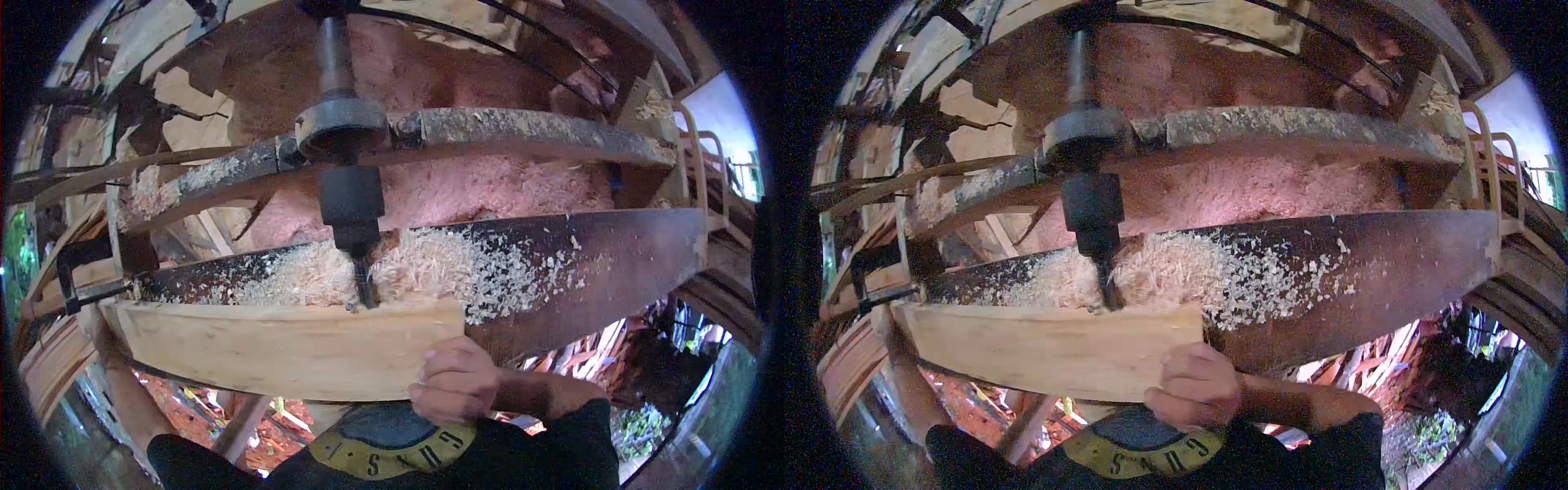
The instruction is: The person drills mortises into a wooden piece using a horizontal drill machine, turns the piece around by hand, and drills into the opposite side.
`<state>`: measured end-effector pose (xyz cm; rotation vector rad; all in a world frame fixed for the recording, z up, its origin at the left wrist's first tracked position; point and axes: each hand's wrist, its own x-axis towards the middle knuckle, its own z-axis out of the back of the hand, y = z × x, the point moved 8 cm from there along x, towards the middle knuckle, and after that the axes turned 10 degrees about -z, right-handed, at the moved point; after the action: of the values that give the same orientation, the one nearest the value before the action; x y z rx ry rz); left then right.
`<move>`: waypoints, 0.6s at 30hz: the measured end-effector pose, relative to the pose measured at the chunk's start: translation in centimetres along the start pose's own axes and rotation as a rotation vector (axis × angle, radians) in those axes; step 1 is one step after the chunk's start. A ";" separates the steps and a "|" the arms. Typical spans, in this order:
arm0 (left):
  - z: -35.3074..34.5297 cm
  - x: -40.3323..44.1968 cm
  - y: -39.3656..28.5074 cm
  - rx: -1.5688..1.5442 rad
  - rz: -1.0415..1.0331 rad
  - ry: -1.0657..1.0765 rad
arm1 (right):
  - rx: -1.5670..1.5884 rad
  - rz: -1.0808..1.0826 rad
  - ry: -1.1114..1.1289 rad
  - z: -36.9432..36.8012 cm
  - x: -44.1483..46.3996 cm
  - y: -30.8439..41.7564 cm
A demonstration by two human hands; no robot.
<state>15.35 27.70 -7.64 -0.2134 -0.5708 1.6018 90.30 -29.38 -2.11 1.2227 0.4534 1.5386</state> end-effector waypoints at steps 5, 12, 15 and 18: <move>-0.2 -1.2 -1.7 -0.001 -0.001 -0.002 | -0.009 0.010 0.049 0.3 -0.7 -0.1; 0.6 0.4 2.8 -0.031 0.005 0.053 | -0.037 -0.007 0.074 -1.4 1.0 0.6; 1.0 1.6 4.2 -0.051 -0.001 0.071 | 0.007 0.059 0.073 -3.8 2.4 0.8; 0.9 2.3 5.2 -0.055 -0.012 0.083 | 0.003 0.054 0.030 -5.3 2.9 1.1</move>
<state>10.06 29.67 -8.89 -0.3164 -0.5513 1.5596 85.42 -25.60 -2.05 1.2248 0.4459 1.6039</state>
